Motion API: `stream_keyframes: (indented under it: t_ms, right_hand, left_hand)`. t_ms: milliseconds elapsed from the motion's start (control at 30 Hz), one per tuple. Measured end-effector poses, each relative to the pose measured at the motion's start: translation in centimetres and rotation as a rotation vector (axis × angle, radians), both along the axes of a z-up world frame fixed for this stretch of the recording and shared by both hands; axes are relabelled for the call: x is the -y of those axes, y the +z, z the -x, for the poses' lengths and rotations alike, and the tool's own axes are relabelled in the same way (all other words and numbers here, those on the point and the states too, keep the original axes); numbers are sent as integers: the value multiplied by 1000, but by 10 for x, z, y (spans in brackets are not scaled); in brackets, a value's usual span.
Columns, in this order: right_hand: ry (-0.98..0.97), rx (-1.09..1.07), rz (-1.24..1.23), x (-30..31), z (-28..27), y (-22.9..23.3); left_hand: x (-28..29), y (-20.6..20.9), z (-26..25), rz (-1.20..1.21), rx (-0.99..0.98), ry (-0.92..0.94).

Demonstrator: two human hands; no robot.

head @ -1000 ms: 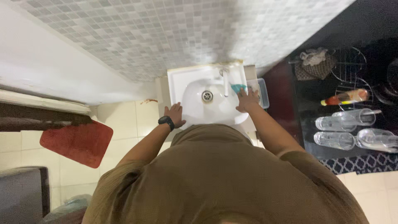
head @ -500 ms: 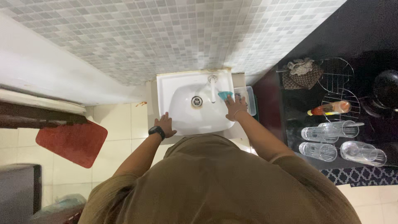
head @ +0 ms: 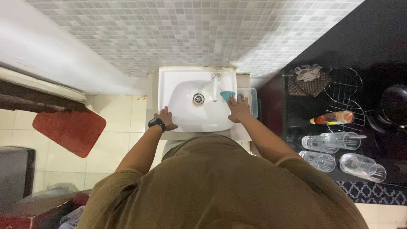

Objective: The person wipes the upper edges and interior surfaces of a small white pedestal sink with a blue sponge.

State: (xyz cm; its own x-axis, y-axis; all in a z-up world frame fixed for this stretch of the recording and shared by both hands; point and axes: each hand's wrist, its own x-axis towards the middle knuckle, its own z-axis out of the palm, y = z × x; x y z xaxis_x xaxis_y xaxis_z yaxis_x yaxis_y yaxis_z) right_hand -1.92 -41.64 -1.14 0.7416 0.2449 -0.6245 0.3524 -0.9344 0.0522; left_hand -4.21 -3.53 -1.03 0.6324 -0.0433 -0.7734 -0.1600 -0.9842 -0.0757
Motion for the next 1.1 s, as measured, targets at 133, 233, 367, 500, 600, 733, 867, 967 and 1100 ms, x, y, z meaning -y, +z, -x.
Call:
stream_keyframes:
  t_ms: [133,233,367,500,600,733,867,967,1100]
  right_hand:
    - [33,-36,32,-1,-3,2]
    - [34,-42,34,1,-5,4]
    - [37,-45,15,1,-4,9]
    - [39,-42,25,1,-8,9]
    - [40,-34,38,1,-5,7]
    - [42,-43,49,-1,-4,11]
    - [60,-30,59,0,-6,13]
    - [56,-35,46,0,-8,15]
    - [73,-26,40,3,-4,17]
  left_hand:
    - [6,-10,-9,-37,-36,35]
    - [4,-16,-14,6,1,65]
    - [0,-27,-20,7,-22,40]
    - [6,-34,-27,-49,-40,-23]
    - [11,-35,-26,-58,-42,6]
    - [6,-37,-21,-18,-23,30]
    - [4,-35,-20,-18,-25,24]
    - [3,-33,-20,11,-12,40]
    - [-1,-31,-15,51,8,41]
